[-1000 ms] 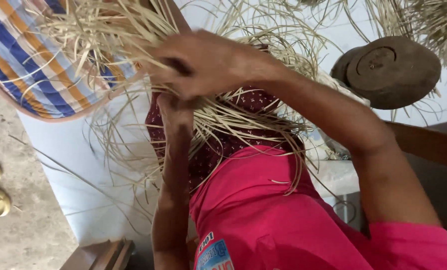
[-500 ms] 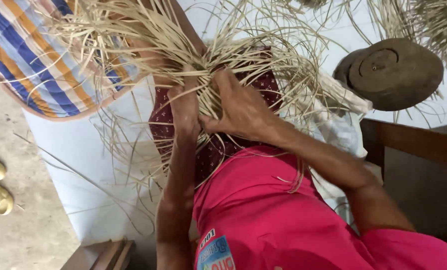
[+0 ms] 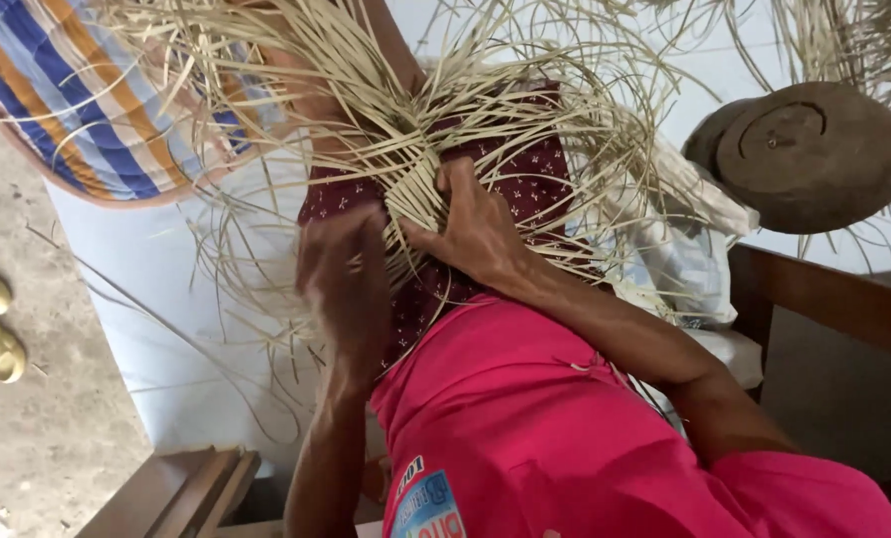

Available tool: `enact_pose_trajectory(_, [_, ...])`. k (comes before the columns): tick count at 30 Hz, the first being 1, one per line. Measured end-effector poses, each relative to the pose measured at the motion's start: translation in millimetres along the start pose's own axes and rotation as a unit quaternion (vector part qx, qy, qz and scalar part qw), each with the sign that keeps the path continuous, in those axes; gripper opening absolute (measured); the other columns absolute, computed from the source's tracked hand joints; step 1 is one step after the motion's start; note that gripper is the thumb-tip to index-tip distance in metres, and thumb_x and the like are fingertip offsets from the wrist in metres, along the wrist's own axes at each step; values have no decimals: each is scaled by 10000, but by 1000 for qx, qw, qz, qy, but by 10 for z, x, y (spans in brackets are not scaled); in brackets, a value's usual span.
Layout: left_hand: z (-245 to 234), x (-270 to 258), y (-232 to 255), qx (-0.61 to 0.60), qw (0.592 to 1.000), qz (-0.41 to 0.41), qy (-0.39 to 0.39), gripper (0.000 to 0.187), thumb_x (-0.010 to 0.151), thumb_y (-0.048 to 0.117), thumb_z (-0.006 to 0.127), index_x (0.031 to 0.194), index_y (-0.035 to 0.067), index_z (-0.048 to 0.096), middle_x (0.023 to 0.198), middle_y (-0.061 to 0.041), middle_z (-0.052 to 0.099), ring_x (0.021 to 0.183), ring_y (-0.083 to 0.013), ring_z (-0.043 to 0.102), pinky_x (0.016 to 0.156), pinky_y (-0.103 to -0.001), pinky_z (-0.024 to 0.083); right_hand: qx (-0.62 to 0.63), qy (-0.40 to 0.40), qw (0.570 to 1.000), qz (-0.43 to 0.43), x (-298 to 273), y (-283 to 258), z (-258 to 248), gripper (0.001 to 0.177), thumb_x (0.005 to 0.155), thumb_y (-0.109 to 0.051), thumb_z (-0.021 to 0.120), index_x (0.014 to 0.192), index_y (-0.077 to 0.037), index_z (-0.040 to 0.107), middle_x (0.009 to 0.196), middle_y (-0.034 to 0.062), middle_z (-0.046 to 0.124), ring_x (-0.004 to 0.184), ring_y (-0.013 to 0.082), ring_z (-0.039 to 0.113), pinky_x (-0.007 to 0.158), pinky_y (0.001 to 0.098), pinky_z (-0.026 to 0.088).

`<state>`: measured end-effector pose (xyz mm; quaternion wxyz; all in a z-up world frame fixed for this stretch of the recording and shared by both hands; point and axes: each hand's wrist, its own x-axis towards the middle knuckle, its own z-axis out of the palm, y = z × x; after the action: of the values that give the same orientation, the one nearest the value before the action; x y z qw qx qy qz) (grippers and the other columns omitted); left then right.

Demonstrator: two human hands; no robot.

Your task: Hand-weaving a hat from dried plant fibers using a traditional interlacing technique.

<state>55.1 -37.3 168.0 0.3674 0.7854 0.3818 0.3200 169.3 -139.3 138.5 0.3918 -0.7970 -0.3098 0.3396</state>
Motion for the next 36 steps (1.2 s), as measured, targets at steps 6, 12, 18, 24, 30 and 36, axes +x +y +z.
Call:
enact_pose_trajectory(6, [269, 311, 177, 216, 942, 255, -42, 165, 767, 80, 781, 814, 74, 623, 806, -33, 440, 766, -196, 450, 674, -294, 448, -49, 40, 998, -29, -27, 66, 38, 533, 828, -396, 714, 1006, -111, 300, 797, 204, 572, 610, 440, 627, 508, 494, 486])
enact_pose_trajectory(12, [85, 235, 45, 167, 964, 181, -101, 288, 927, 280, 632, 759, 58, 557, 752, -90, 465, 707, -325, 538, 675, -412, 452, 2, 38, 999, 6, -29, 102, 90, 543, 783, -348, 745, 1017, -102, 321, 745, 233, 590, 630, 457, 632, 537, 511, 493])
enact_pose_trajectory(18, [64, 176, -73, -135, 969, -125, -168, 169, 874, 202, 689, 870, 33, 679, 746, -113, 657, 737, -192, 641, 665, -356, 483, -22, 68, 997, -8, -30, 203, 118, 562, 755, -331, 772, 1018, -122, 321, 727, 220, 589, 650, 449, 630, 572, 491, 489])
enact_pose_trajectory(24, [75, 150, 26, -143, 961, -158, -178, 158, 903, 149, 660, 823, 13, 665, 563, -37, 489, 544, -116, 422, 549, -270, 395, 59, 64, 995, -46, -34, 130, 24, 625, 747, -156, 783, 1122, -55, 293, 958, 325, 572, 819, 524, 616, 643, 555, 518])
enact_pose_trajectory(30, [215, 82, -29, -120, 974, -164, -104, 194, 884, 95, 659, 702, 45, 613, 492, 33, 336, 481, -84, 304, 486, -262, 309, -3, 21, 996, -89, -84, 47, -333, 505, 760, -289, 772, 1026, 25, 479, 914, 271, 520, 772, 454, 602, 577, 515, 547])
enact_pose_trajectory(36, [168, 102, -63, -146, 969, -151, -127, 122, 895, 97, 645, 789, 38, 659, 560, -12, 461, 554, -71, 382, 517, -259, 353, 164, -83, 932, -311, 322, 578, -710, 308, 985, -155, 411, 789, -19, 605, 683, 127, 552, 618, 246, 484, 635, 375, 395])
